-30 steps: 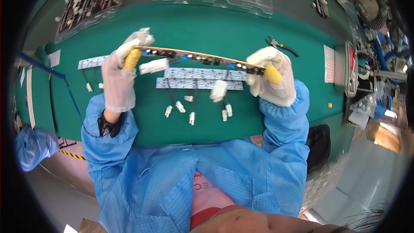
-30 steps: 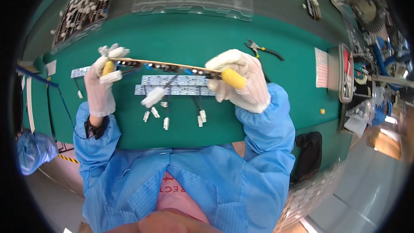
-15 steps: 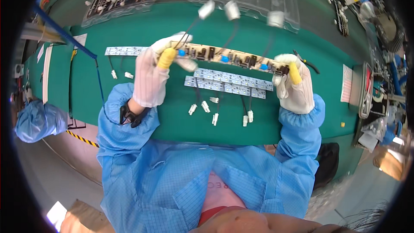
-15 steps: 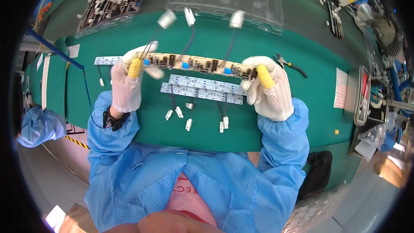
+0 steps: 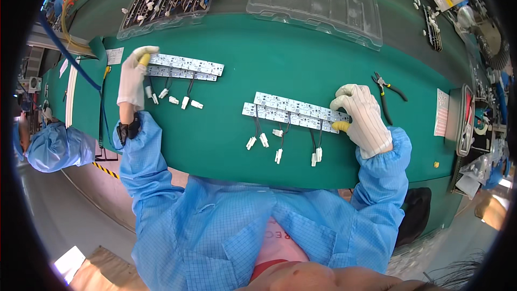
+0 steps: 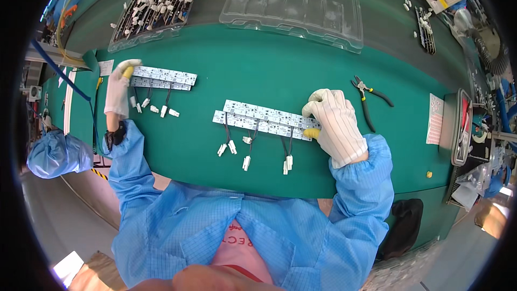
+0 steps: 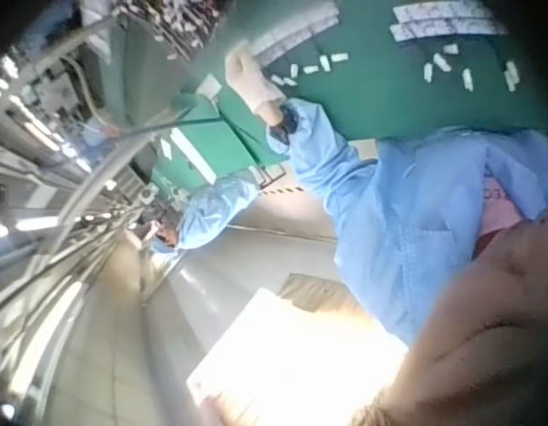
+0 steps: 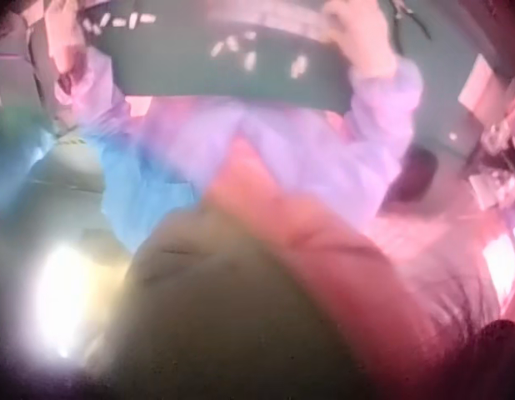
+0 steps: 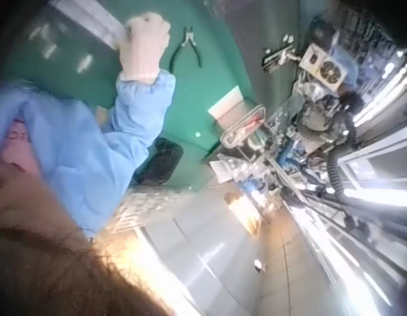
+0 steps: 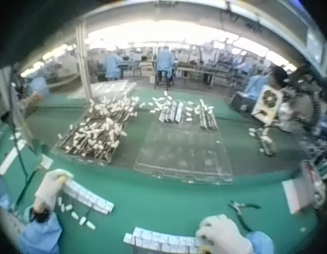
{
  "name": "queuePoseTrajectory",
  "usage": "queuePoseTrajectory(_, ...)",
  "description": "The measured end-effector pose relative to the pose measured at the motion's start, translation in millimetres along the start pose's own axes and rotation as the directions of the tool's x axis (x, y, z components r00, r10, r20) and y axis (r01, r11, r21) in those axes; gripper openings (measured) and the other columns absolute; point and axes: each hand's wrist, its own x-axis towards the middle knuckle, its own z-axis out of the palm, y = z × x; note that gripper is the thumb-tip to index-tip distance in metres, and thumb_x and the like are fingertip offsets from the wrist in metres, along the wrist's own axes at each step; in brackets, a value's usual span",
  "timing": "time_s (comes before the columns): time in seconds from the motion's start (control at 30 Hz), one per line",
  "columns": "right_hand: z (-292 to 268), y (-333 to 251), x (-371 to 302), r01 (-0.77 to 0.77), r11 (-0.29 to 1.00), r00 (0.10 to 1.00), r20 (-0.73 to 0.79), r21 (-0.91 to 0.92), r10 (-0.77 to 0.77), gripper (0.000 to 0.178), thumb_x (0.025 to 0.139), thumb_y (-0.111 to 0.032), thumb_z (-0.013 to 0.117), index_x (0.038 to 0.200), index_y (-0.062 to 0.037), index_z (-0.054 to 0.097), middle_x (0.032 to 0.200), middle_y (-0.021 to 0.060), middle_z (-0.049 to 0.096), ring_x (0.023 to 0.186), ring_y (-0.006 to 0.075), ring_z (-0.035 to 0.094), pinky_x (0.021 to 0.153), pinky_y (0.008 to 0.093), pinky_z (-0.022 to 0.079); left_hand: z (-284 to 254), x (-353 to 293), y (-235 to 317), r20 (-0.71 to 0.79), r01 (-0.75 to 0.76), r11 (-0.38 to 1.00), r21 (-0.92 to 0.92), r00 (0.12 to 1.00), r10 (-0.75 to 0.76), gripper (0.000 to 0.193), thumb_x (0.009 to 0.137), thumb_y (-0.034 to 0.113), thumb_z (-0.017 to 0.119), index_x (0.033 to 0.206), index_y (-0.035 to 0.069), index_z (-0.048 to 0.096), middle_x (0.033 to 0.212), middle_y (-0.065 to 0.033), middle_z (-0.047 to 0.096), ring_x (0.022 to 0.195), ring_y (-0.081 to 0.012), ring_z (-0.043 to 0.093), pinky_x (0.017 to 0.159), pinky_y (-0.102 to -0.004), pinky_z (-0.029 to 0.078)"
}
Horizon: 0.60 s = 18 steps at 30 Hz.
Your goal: The recorder is assembling small electronic components onto white PCB strips using hand tools at a production workbench.
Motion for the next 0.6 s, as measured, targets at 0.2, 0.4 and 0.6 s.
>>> queuePoseTrajectory(0.2, -19, -6, -6, -0.153, 0.153, 0.984, 0.137, 0.976, 0.113, 0.035, 0.075, -0.021, 0.077, 0.095, -0.0004, 0.056, 0.086, 0.0119, 0.064, 0.077, 0.0200, 0.064, 0.069, 0.0308, 0.051, 66, -29, 102, -0.079, -0.340, 0.842, 0.420, 0.910, 0.407, 0.027, 0.091, 0.018, 0.056, 0.117, 0.015, 0.061, 0.110, -0.0115, 0.063, 0.105, -0.0289, 0.057, 0.096, -0.0356, 0.040)
queuePoseTrajectory(0.4, -7, -4, -6, 0.193, 0.135, 0.901, -0.230, 0.972, 0.367, 0.029, 0.084, -0.019, 0.069, 0.103, -0.0002, 0.056, 0.083, 0.0155, 0.065, 0.067, 0.0217, 0.066, 0.055, 0.0255, 0.052, 131, -70, 148, 0.501, 0.144, 0.620, -0.772, 0.737, 0.453, 0.077, 0.085, 0.055, 0.056, 0.133, -0.002, 0.041, 0.122, -0.0204, 0.055, 0.103, -0.0269, 0.058, 0.099, -0.0446, 0.038)
queuePoseTrajectory(0.6, -12, 1, -4, 0.019, 0.245, 0.931, -0.107, 0.969, 0.350, 0.036, 0.088, -0.028, 0.065, 0.109, -0.0004, 0.055, 0.081, 0.0123, 0.063, 0.056, 0.0119, 0.059, 0.048, 0.0208, 0.045, 145, -66, 120, 0.304, -0.315, 0.851, -0.420, 0.835, 0.458, 0.066, 0.082, 0.046, 0.065, 0.121, -0.004, 0.052, 0.093, -0.0126, 0.068, 0.091, -0.0158, 0.063, 0.109, -0.0423, 0.029)
